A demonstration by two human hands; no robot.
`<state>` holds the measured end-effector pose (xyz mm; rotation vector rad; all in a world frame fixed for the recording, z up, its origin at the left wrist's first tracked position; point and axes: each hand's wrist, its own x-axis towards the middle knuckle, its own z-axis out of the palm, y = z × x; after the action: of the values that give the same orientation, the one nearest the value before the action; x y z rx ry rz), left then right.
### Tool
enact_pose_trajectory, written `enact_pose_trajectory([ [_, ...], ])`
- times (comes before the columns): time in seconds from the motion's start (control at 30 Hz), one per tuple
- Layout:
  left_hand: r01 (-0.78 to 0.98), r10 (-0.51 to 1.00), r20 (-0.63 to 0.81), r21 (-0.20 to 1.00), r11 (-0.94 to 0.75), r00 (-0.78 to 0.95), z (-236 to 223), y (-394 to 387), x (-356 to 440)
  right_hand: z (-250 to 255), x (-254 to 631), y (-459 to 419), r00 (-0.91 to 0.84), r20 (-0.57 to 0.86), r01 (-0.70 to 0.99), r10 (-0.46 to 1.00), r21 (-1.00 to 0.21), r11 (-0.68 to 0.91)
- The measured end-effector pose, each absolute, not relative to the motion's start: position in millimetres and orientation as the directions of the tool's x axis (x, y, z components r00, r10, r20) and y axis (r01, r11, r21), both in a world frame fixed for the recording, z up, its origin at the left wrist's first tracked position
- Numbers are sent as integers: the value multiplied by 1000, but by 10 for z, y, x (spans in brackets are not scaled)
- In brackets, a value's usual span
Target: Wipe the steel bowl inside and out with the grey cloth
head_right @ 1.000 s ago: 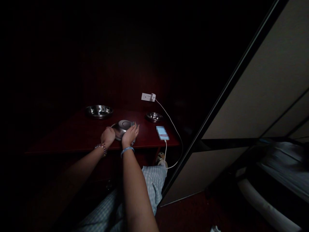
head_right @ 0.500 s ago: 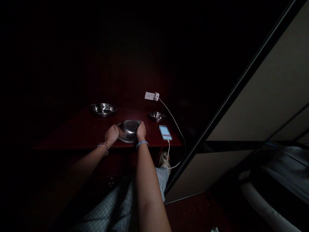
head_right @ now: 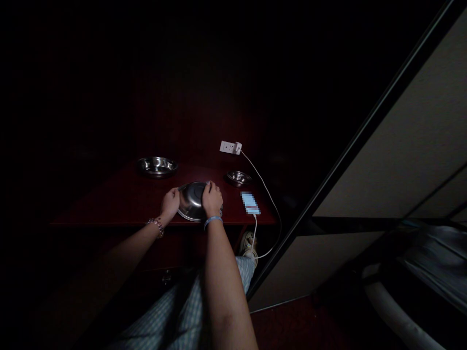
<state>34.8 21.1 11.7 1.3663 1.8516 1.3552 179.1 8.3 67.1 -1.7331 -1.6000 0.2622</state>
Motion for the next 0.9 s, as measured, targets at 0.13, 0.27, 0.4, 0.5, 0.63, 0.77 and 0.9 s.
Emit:
enact_pose_trajectory([
  [0.13,407,888,231,912,-54,-399,96,227,364,709,1676,46,106,451,854,886,-497,151],
  [0.27,412,884,265,907,-93,-384,88,235,370,720,1506,16,-31,568,911,822,-323,257],
  [0.4,450,881,250,892,-48,-402,95,222,360,719,1388,-33,-208,585,899,784,-201,388],
  [0.5,477,898,219,879,-12,-381,112,197,345,705,1355,-81,-342,586,861,735,-118,494],
  [0.63,496,909,159,867,58,-385,149,151,324,662,1353,-139,-405,565,838,718,-84,539],
  [0.77,516,912,125,850,104,-391,186,119,320,613,1382,-168,-441,528,809,726,-117,577],
  [0.9,557,919,105,819,137,-380,204,127,333,600,1435,-174,-418,519,784,746,-209,584],
])
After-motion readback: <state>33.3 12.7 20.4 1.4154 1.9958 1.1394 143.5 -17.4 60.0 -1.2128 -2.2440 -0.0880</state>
